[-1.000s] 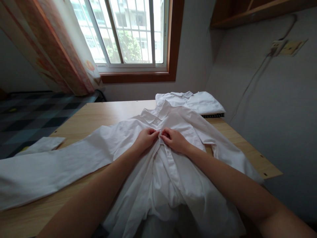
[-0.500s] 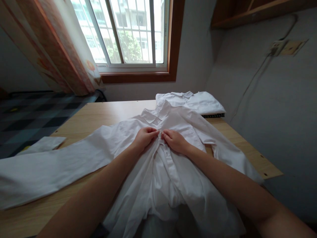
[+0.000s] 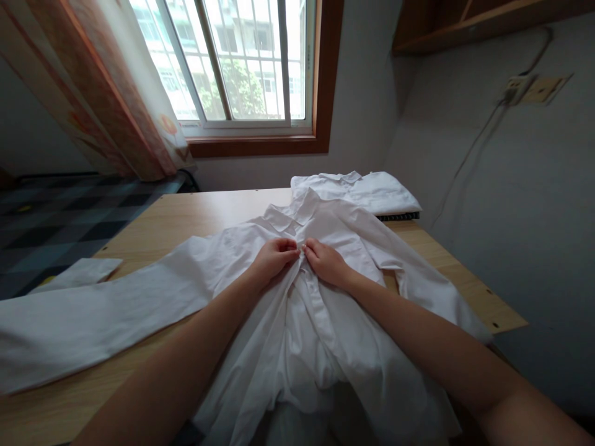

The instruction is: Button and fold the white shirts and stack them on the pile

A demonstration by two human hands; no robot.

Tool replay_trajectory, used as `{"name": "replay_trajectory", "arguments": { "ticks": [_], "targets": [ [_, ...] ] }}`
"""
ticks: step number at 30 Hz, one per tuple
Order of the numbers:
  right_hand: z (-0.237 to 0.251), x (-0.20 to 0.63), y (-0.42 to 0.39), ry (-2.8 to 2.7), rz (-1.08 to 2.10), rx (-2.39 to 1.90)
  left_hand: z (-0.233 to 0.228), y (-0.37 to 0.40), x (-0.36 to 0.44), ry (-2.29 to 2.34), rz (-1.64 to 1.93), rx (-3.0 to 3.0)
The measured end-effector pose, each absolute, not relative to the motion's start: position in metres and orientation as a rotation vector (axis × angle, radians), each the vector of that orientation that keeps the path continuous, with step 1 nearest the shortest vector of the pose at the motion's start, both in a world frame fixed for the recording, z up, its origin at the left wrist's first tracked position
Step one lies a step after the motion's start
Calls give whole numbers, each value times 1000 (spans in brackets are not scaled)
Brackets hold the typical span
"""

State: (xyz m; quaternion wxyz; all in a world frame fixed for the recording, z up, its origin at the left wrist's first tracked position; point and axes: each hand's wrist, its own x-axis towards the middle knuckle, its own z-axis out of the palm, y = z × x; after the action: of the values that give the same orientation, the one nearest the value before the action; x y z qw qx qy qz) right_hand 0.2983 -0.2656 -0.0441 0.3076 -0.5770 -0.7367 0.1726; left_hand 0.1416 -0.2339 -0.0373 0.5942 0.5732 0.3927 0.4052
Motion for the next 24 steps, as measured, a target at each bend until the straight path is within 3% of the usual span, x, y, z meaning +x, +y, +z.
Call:
{"name": "replay_trajectory", "arguments": {
  "ticks": [12, 16, 20, 24],
  "targets": [
    [-45, 304, -262, -1797, 701, -1272, -36, -229, 136, 1061, 931, 1775],
    [-46, 306, -262, -1812, 738, -1308, -34, -230, 135, 1089, 877, 1825],
    [-41, 310, -264, -1798, 888, -1396, -30, -236, 134, 1278, 915, 2244],
    [-34, 314, -268, -1891, 612, -1428, -28, -237, 133, 1299, 984, 2674]
  ]
}}
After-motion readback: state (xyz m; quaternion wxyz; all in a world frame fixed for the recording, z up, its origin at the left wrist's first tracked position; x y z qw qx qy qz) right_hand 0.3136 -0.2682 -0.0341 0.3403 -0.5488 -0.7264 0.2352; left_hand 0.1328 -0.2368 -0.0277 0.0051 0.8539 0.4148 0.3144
